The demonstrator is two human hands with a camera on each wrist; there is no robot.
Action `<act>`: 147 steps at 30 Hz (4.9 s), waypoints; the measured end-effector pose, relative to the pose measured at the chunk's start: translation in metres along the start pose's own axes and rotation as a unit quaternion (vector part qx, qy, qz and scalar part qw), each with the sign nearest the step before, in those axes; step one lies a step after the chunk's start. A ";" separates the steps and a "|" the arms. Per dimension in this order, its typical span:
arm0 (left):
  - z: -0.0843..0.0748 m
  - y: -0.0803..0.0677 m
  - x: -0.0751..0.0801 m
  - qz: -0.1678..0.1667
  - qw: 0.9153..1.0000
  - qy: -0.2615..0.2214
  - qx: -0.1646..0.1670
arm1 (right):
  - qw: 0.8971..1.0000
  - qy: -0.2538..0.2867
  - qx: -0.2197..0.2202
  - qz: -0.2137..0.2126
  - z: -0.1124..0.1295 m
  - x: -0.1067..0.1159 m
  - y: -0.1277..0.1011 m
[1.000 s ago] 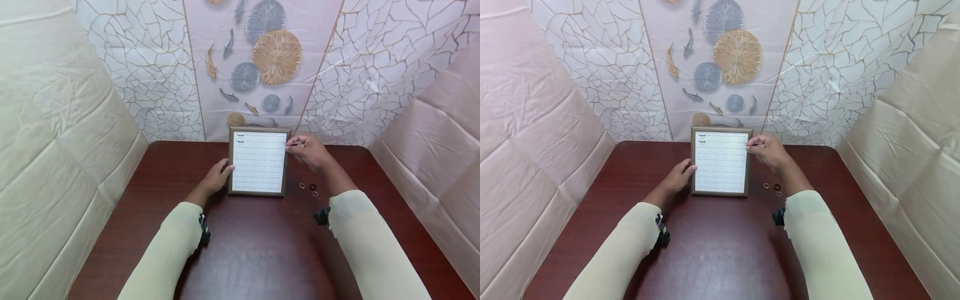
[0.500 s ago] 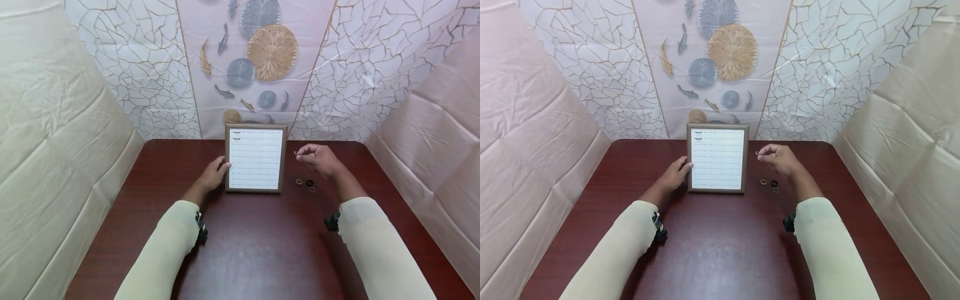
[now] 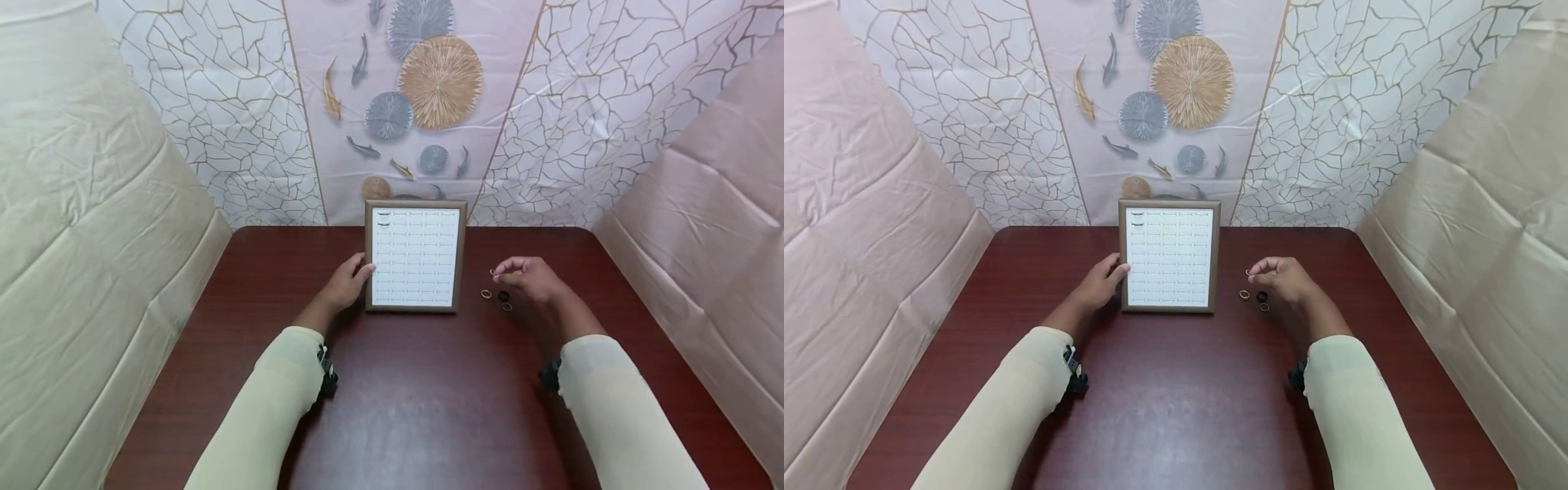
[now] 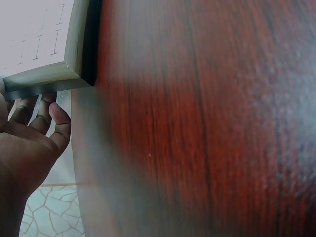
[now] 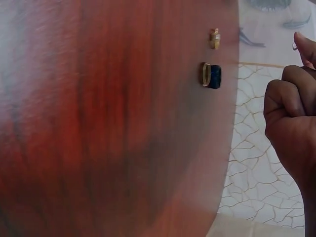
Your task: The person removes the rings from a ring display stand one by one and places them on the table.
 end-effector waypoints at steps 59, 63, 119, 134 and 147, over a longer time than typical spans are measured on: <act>0.004 0.001 0.003 -0.005 1.000 0.006 -0.023 | 0.996 -0.043 -0.044 0.066 -0.022 -0.034 -0.001; 0.005 0.003 0.002 -0.006 1.000 0.009 -0.027 | 0.996 -0.040 -0.039 0.068 -0.017 -0.031 -0.001; 0.003 -0.001 0.003 -0.004 1.000 -0.008 -0.023 | 0.994 0.023 0.100 -0.035 0.192 -0.072 0.044; 0.002 0.000 0.002 -0.004 1.000 -0.012 -0.025 | 0.991 0.007 0.119 -0.061 0.219 -0.087 0.054; 0.001 -0.001 0.003 0.001 0.999 -0.020 -0.034 | 0.989 0.013 0.130 -0.068 0.227 -0.100 0.064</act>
Point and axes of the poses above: each hand's wrist, its own y-axis towards the middle knuckle, its own x-axis out of the back of the hand, z = x × y, the point moved 3 cm from there along y, towards the middle knuckle, and after that the axes turned 6 degrees about -y, right-handed, at the moved point
